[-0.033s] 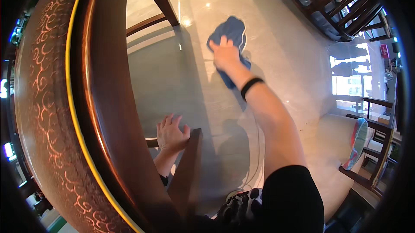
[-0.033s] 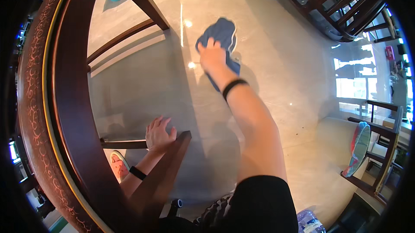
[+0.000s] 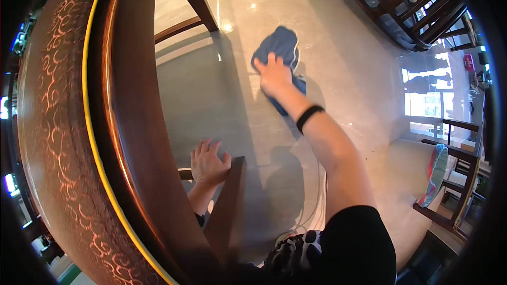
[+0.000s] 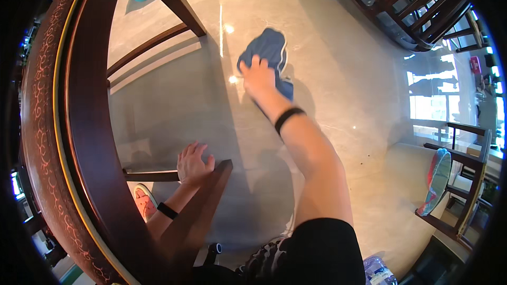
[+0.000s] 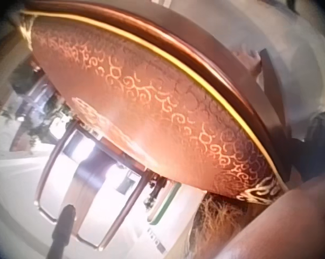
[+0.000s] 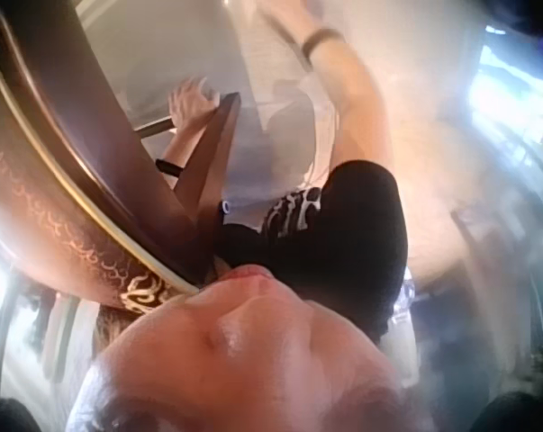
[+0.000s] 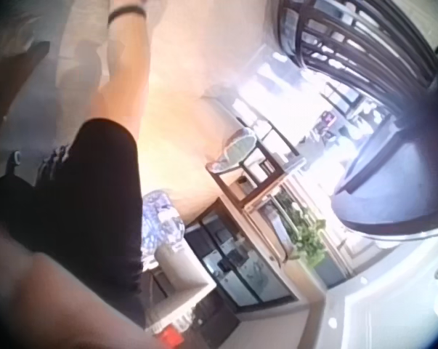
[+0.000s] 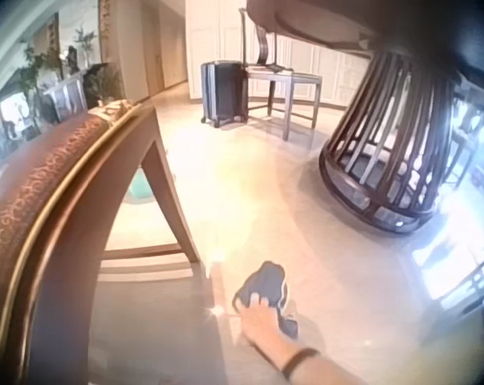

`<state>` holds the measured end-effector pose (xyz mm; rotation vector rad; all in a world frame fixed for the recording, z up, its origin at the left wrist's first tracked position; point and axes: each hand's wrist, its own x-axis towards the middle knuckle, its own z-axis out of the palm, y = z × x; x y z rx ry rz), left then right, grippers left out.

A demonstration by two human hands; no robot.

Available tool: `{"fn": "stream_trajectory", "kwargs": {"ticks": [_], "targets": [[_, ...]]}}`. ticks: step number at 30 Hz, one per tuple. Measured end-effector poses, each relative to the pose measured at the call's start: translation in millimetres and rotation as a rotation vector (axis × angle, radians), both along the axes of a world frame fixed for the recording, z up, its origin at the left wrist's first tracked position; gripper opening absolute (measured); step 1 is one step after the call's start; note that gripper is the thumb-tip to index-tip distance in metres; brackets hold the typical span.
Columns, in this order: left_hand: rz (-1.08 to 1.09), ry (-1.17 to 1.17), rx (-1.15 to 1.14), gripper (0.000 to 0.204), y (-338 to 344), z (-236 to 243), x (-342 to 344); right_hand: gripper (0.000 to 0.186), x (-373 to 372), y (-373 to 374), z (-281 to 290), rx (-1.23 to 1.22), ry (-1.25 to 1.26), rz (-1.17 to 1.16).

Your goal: The person cleans the floor by hand using a cloth to wipe up spills and then uses a paper towel to scrub a specific spot.

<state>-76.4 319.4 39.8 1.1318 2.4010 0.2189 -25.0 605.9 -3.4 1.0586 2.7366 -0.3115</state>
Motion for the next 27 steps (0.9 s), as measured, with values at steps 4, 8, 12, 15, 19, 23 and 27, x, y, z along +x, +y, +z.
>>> {"fn": "stream_trajectory", "kwargs": {"ticks": [4,8,12,15,19,23,27], "targets": [[0.002,0.024,0.021,0.039,5,-7,9,0.052,52,-85,1,-0.033,-0.043,0.114],[0.028,0.042,0.068,0.036,11,-10,14,0.047,88,-129,-3,0.019,0.133,0.298],[0.056,0.125,0.071,0.036,3,-13,3,0.05,119,-130,1,0.009,0.195,0.181],[0.082,0.149,0.014,0.036,0,2,-9,0.053,159,-127,9,0.011,0.184,-0.037],[0.044,0.058,0.055,0.037,18,-25,19,0.055,268,-114,21,0.119,-0.003,-0.296],[-0.022,0.15,0.12,0.041,7,-27,-3,0.051,278,-115,41,0.16,0.044,-0.439],[-0.057,0.284,0.213,0.044,-13,-43,-17,0.046,218,-129,77,0.287,0.405,-0.276]]}}
